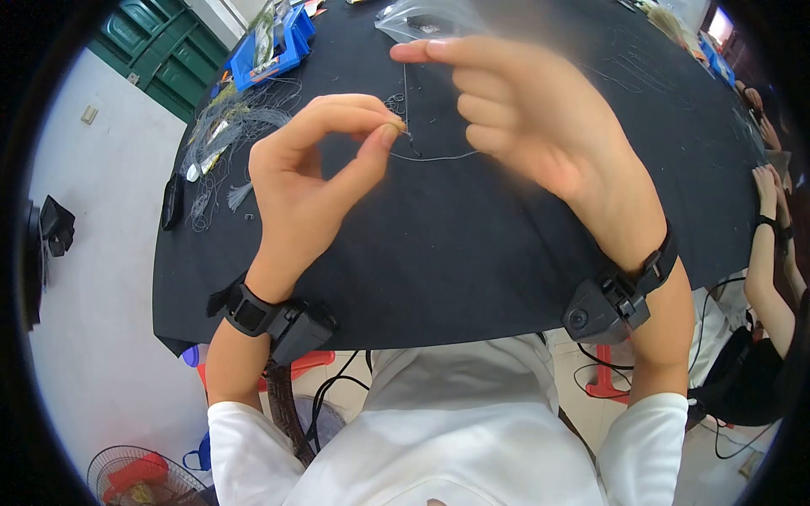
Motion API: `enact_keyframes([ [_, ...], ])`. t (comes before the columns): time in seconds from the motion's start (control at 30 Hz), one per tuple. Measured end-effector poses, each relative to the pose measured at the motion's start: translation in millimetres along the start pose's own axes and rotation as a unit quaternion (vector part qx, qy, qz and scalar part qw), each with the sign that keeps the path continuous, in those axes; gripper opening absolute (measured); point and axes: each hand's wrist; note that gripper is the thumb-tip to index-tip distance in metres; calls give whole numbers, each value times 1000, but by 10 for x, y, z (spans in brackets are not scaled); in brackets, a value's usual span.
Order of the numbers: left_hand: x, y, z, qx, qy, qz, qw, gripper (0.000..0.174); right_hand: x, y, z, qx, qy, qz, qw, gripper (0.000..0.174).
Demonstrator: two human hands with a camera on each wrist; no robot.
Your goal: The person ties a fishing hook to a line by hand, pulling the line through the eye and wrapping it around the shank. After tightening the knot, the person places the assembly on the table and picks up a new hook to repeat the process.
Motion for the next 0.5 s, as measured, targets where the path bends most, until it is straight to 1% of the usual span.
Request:
enact_keyframes([
  [0.13, 8, -11, 7, 12, -16, -49, 999, 8, 39, -66, 54, -22, 56, 57, 997, 37],
  [0.2, 22, -21, 9, 33, -49, -85, 995, 8, 65, -75, 69, -28, 75, 82, 993, 37],
  [0.23, 28, -25, 9, 43, -66, -103, 992, 8, 81, -80, 75, -23, 79, 87, 993, 37],
  [0.33, -2, -46, 24, 40, -70, -119, 990, 7, 128, -84, 95, -15, 95, 83, 992, 35],
  [0.4, -2, -30, 4, 55, -121, -147, 980, 9, 162, -80, 107, -15, 108, 61, 992, 31],
  [0.5, 29, -4, -25, 73, -198, -197, 957, 12, 223, -28, 95, 16, 105, 37, 994, 26],
])
Point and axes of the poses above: each hand's wrist, its own z-axis towards the middle knuckle, its own y-axis out of the palm, x = y × z, and after that the axes turned 10 degrees about x, right-handed
